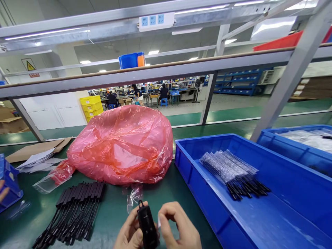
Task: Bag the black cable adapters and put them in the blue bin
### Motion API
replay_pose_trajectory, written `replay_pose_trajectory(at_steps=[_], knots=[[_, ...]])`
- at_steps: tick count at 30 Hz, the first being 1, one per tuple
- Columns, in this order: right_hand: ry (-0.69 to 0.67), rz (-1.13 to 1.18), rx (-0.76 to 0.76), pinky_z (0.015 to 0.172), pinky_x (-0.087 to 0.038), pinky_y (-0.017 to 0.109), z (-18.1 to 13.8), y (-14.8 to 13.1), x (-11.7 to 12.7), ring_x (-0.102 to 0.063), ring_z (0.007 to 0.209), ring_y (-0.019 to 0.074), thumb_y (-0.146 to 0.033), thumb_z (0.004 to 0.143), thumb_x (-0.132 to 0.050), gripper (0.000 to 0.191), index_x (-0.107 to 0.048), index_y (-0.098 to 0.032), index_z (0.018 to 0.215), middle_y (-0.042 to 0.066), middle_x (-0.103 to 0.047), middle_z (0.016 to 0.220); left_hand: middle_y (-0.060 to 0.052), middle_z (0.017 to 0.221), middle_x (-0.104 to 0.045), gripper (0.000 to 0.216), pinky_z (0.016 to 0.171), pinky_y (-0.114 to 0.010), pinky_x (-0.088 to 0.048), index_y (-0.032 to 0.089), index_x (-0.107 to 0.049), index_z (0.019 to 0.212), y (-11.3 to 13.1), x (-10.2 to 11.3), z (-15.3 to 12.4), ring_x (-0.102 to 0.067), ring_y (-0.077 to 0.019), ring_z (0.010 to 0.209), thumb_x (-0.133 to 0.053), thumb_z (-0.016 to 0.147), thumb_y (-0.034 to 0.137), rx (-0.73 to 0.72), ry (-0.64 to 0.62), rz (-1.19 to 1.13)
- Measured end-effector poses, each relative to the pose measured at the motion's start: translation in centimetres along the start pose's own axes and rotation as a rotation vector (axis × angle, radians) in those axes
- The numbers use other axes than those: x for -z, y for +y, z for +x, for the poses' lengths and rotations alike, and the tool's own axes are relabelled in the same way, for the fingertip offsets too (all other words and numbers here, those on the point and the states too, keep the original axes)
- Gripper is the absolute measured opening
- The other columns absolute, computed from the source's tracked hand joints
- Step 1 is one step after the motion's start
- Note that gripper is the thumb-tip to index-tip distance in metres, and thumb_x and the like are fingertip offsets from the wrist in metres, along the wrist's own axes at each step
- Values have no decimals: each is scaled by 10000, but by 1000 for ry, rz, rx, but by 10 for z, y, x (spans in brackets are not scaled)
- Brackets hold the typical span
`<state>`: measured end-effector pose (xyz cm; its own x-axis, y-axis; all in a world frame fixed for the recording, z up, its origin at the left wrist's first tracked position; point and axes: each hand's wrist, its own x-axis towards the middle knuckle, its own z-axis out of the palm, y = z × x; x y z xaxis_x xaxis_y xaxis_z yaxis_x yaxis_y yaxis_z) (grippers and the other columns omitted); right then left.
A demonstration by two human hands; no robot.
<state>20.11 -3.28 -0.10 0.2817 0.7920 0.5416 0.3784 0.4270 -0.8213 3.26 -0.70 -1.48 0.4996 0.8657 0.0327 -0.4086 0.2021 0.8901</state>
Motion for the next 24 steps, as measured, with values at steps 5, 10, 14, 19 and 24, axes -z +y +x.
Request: replay_pose_trajectory(at_steps=[5, 10, 14, 19, 24], knots=[[-181, -108, -199, 610, -489, 241, 29, 42, -11, -596, 668, 153, -443, 1052, -466, 289, -592, -231, 902, -24, -610, 768, -92, 1028, -794, 531, 862, -363, -593, 359, -699, 1294, -22, 40, -8, -769, -244, 925, -840, 792, 456, -87, 216, -251], [-435, -240, -143, 683, -491, 291, 50, 83, -70, -602, 693, 147, -267, 1003, -592, 169, -644, -191, 862, -26, -646, 788, -98, 1046, -798, 510, 875, -380, -599, 349, -744, 1222, -24, 55, -17, -775, -271, 926, -878, 742, 457, -75, 286, -258], [-528, -307, -131, 829, -535, 382, 51, 99, -106, -649, 848, 178, -303, 981, -677, 160, -654, -166, 901, 0, -668, 919, -133, 1076, -793, 496, 976, -433, -566, 254, -773, 1164, -22, 57, -20, -760, -311, 1014, -897, 721, 439, -57, 328, -245], [-607, -171, -142, 778, -475, 319, 42, 74, -85, -618, 834, 182, -297, 1028, -545, 157, -653, -186, 1001, 13, -662, 941, -107, 1134, -783, 535, 1092, -434, -497, 266, -765, 1153, -13, 63, -16, -685, -328, 1199, -927, 675, 444, -137, 521, -255], [-758, 59, -232, 628, -404, 219, 18, 30, -45, -558, 705, 136, -441, 1033, -490, 287, -677, -229, 980, -42, -658, 798, -73, 1184, -763, 502, 1050, -361, -509, 284, -723, 1159, -15, 48, 7, -674, -290, 1209, -893, 721, 461, -221, 598, -206]])
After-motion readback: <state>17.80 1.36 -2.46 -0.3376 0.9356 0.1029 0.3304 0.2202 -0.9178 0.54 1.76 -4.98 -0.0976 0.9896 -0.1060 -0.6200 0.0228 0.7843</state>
